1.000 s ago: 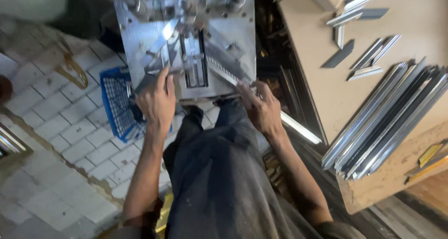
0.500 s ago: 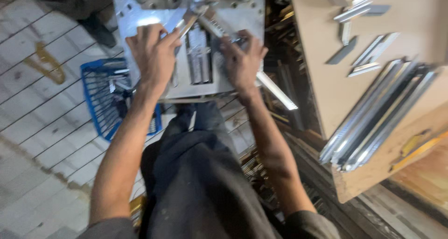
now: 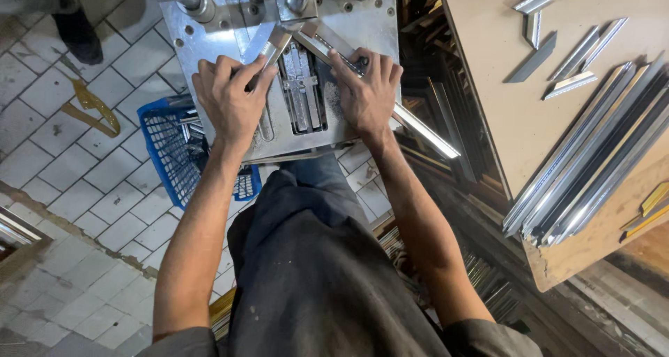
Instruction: The person picks up mitered metal frame moulding pieces from the workbench, places pairs into a manual frame joining press, and operates the press to fasten the corners. They set completed rectangular frames on the bench, stack finished frames, and finally carry a basket of scrap offcuts across the workshop.
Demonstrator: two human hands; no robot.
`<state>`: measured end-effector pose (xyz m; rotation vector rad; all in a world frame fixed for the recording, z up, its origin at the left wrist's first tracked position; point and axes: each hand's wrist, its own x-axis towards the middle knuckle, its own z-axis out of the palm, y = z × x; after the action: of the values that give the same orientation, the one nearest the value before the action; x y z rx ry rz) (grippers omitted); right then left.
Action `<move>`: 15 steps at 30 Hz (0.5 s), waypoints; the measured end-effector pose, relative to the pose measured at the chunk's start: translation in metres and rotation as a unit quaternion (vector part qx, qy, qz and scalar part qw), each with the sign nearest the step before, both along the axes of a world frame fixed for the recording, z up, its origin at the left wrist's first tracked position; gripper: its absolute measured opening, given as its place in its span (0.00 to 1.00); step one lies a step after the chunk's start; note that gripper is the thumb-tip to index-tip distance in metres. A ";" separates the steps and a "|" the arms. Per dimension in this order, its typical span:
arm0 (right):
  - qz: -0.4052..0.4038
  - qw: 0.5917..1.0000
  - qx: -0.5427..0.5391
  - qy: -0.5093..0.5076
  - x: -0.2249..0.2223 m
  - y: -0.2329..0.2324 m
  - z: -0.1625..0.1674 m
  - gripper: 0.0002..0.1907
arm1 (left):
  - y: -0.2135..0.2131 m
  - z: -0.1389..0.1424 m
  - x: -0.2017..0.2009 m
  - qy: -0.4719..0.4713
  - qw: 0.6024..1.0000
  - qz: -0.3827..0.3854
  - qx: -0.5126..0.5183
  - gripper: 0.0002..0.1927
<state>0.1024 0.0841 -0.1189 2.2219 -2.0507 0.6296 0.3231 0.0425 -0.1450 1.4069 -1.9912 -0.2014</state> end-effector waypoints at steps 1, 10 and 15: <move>0.002 1.000 -0.004 0.002 0.002 -0.001 0.001 0.23 | 0.000 0.002 0.001 0.000 1.000 0.002 -0.008 0.14; -0.009 0.998 -0.040 -0.047 0.009 -0.006 0.013 0.12 | -0.007 0.020 0.000 0.056 0.998 0.027 -0.011 0.13; -0.004 1.000 -0.027 -0.007 0.013 -0.006 0.001 0.13 | -0.006 0.010 0.010 0.039 0.999 0.021 -0.013 0.13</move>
<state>0.1156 0.0776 -0.1180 2.1856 -2.0229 0.6941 0.3333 0.0364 -0.1352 1.4019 -1.8920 -0.2079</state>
